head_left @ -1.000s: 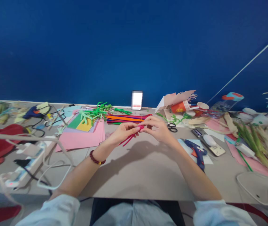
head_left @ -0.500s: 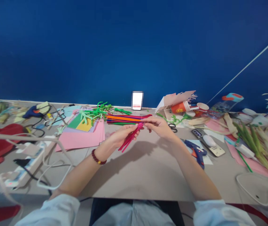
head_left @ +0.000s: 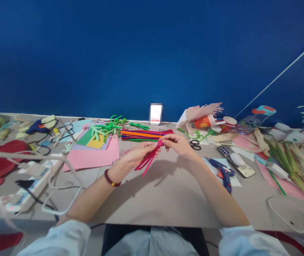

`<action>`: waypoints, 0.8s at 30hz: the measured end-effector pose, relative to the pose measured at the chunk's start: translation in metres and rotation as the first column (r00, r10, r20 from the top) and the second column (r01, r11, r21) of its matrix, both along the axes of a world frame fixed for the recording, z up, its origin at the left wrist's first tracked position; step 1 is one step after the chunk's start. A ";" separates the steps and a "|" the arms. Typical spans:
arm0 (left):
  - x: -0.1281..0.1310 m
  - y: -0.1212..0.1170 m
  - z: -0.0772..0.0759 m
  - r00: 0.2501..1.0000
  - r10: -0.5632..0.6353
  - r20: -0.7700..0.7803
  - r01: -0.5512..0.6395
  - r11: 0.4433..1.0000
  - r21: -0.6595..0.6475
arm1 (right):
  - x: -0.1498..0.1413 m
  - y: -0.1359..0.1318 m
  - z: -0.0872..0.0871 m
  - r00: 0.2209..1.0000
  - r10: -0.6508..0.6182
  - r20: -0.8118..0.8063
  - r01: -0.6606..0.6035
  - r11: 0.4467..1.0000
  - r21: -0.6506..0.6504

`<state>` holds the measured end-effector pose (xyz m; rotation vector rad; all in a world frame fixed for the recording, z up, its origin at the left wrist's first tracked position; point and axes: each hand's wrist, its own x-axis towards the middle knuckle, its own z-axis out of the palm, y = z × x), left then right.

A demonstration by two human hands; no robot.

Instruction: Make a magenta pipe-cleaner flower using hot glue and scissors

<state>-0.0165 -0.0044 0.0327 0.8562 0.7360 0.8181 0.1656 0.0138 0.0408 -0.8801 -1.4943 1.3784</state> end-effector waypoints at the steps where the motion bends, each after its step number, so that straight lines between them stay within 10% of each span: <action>1: 0.000 0.000 0.001 1.000 -0.012 0.006 0.012 1.000 0.022 | 0.000 0.000 0.001 1.000 -0.005 0.009 0.005 1.000 0.006; 24: 0.004 -0.010 0.007 0.986 0.102 -0.135 -0.067 0.968 0.242 | -0.003 -0.003 0.000 0.999 0.031 -0.023 -0.033 0.995 -0.093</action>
